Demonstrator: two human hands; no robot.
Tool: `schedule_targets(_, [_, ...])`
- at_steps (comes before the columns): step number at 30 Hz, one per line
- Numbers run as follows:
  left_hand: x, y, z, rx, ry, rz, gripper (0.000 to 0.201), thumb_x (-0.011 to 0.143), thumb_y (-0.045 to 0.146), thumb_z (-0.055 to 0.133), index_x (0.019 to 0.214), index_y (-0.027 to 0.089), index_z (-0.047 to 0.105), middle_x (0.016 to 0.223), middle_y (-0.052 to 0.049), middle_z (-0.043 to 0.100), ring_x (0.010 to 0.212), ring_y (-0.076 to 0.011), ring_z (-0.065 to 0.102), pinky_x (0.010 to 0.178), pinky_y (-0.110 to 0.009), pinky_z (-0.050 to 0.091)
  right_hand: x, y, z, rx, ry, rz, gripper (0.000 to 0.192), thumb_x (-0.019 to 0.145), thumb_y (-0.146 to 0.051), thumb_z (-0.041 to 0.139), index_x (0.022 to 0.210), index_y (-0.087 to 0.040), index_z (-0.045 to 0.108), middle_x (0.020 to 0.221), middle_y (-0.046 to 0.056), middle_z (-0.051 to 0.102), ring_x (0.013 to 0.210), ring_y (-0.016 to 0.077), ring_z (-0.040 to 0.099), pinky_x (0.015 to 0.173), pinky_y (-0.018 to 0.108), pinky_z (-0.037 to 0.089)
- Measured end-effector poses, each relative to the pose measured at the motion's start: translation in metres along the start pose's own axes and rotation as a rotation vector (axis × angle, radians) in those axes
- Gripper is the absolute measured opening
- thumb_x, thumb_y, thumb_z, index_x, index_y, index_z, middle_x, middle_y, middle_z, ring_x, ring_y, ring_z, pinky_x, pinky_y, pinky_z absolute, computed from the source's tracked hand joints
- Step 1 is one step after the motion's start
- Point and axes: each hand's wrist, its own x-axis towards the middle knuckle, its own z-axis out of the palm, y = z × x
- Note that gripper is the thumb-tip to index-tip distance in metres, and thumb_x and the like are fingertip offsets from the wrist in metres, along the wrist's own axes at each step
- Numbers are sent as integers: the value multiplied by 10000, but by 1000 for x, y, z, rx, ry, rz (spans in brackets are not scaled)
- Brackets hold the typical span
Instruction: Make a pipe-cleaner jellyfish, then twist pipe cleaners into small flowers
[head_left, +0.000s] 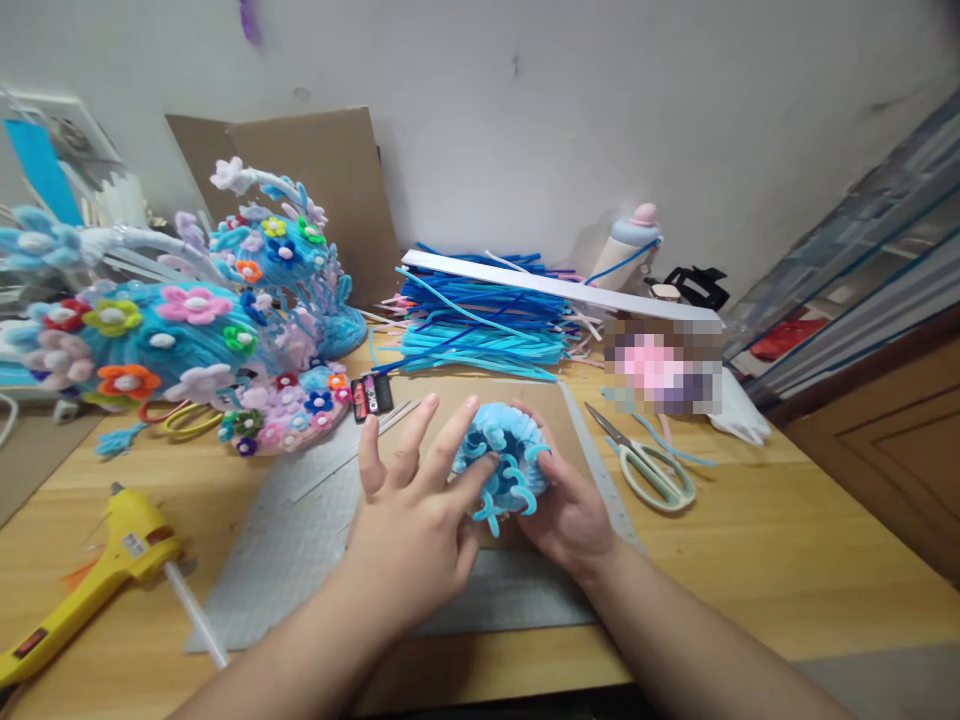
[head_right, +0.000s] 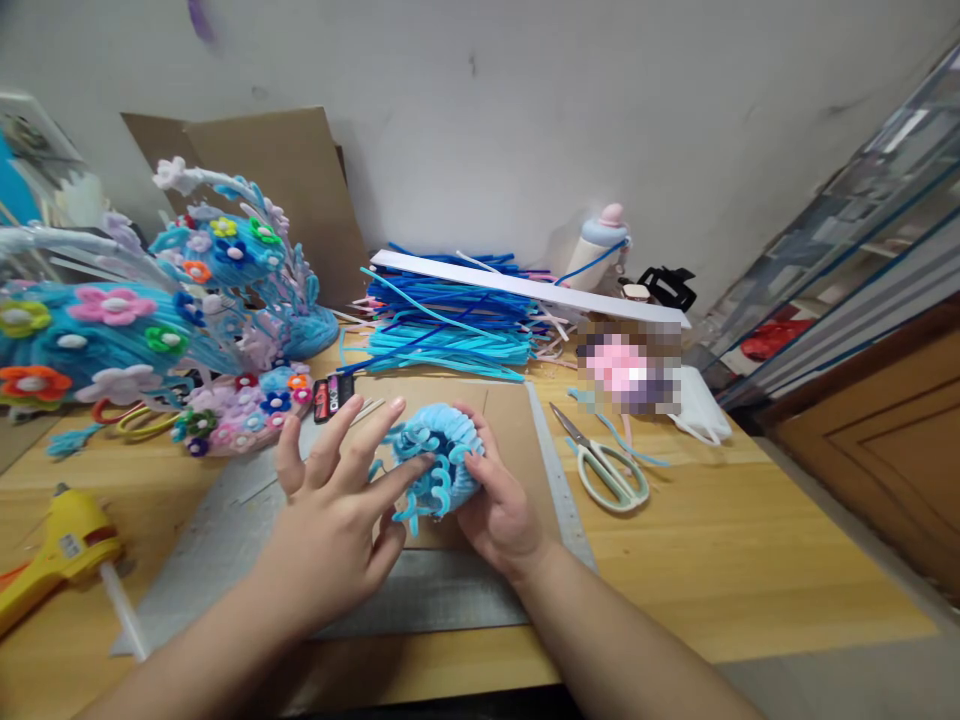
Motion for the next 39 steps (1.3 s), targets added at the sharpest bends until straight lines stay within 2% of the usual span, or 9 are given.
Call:
schedule_targets(10, [0, 1, 1, 11, 9, -8, 475, 651, 332, 705, 1120, 337, 634, 1499, -27, 318, 1384, -343, 201, 1098, -589, -58, 1, 2, -1, 31, 13, 16, 384, 831, -275, 557, 1213, -294, 525, 1191, -8, 625, 1037, 160, 589, 850, 281, 472])
schedule_targets(15, [-1, 3, 0, -14, -3, -26, 451, 671, 334, 685, 1119, 332, 637, 1500, -23, 316, 1385, -345, 201, 1101, -586, -59, 1, 1, 0, 10, 30, 32, 391, 821, -301, 561, 1211, -300, 534, 1199, -8, 624, 1070, 183, 579, 909, 331, 447])
schedule_targets(20, [0, 3, -1, -29, -2, -35, 417, 670, 341, 689, 1085, 325, 654, 1496, -24, 325, 1381, -343, 211, 1103, -581, -60, 3, 1, 2, -12, 52, 50, 444, 839, -518, 491, 1209, -278, 542, 1199, 25, 625, 1067, 229, 582, 956, 414, 412])
schedule_targets(23, [0, 3, -2, -36, -4, -37, 413, 660, 334, 695, 1072, 326, 658, 1492, -24, 334, 1378, -342, 220, 1105, -575, -59, 3, 2, 2, 1, 48, 68, 486, 844, -583, 440, 1208, -277, 544, 1181, 31, 636, 1043, 236, 595, 948, 427, 415])
schedule_targets(36, [1, 3, -1, -38, -7, -44, 421, 640, 322, 710, 1058, 329, 660, 1492, -25, 333, 1381, -341, 210, 1104, -581, -57, 2, 3, 5, -16, 50, 66, 465, 833, -558, 477, 1191, -270, 549, 1189, 33, 631, 1052, 229, 592, 954, 410, 407])
schedule_targets(39, [0, 3, -1, -36, -9, -43, 420, 644, 325, 709, 1060, 328, 658, 1496, -23, 324, 1383, -341, 205, 1104, -580, -58, 2, 3, 5, -11, 51, 60, 397, 832, -500, 504, 1153, -274, 569, 1167, 14, 643, 1064, 211, 586, 957, 383, 408])
